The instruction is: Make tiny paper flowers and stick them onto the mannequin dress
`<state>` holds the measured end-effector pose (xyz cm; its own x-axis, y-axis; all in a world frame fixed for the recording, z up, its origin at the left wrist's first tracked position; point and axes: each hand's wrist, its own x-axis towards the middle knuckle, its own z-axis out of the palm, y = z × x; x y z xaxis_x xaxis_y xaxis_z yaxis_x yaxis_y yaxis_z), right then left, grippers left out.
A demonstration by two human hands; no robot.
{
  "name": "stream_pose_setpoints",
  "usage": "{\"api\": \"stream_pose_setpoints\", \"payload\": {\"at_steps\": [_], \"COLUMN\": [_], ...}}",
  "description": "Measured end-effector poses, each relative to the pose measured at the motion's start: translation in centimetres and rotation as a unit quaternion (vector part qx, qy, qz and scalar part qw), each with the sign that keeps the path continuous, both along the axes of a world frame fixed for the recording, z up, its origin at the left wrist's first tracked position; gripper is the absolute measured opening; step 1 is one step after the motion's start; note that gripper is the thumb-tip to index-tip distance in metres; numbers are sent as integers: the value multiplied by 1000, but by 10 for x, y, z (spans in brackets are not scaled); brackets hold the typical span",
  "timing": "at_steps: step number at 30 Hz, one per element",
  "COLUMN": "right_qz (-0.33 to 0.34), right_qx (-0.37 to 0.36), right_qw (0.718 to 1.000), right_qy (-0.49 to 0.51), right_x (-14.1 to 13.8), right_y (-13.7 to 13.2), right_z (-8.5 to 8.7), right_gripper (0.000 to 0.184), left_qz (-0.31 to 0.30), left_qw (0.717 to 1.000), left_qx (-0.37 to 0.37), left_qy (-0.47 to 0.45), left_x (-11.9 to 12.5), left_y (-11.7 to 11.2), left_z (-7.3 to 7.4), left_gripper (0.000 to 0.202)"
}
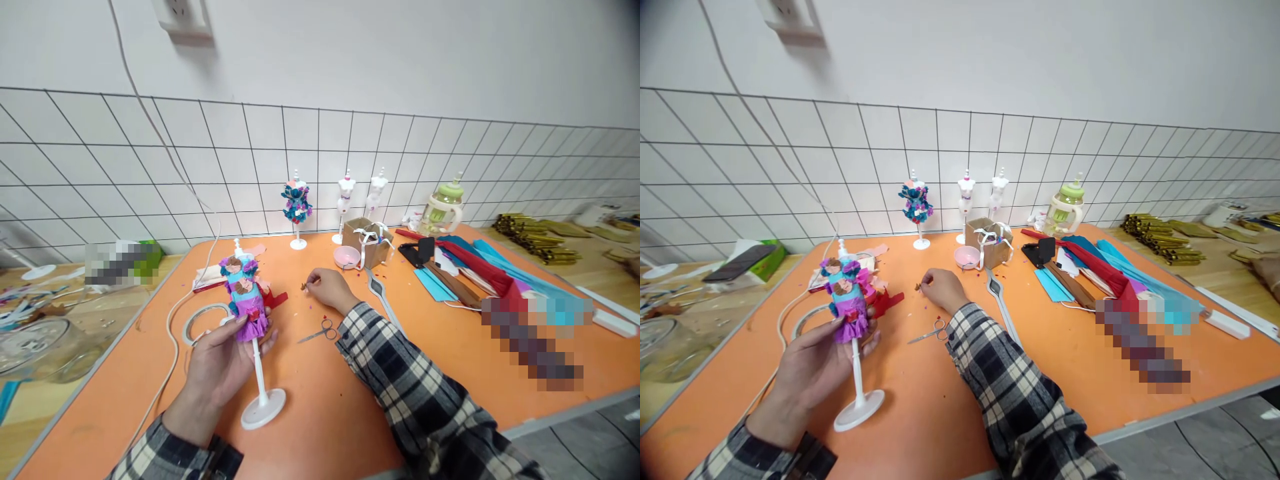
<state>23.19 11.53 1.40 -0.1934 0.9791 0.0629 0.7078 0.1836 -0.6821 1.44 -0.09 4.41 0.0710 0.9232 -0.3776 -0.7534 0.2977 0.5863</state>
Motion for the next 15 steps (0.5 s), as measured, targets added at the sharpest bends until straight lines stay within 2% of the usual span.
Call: {"api": "stream_pose_setpoints", "payload": {"at_steps": [4,5,7,8,11,15], "right_qz": [53,81,180,195,179,154], "right_qx": [-6,-11,-29,-20,3,30], "right_qw": [994,988,957,952,959,967], "right_qy": [100,128,226,236,221,202], "right_x": [-17,-22,-32,-37,-48,-49], "right_y": [-22,-32,-53,-63,-83,-85], "right_z": [34,42,55,59,64,66], "right_gripper": [13,13,8,4,4,3], "left_qz": [15,22,29,28,21,10], "left_qw": [1000,1000,999,998,997,996], "left_qx": [17,22,40,51,71,84], "left_qy": [-2,-4,-9,-11,-13,-9], "left_x": [1,1,2,2,4,4], "left_y": [0,-1,-2,-2,-3,-3], "left_z": [1,1,1,1,2,2], "left_gripper": [17,17,16,15,12,14]}}
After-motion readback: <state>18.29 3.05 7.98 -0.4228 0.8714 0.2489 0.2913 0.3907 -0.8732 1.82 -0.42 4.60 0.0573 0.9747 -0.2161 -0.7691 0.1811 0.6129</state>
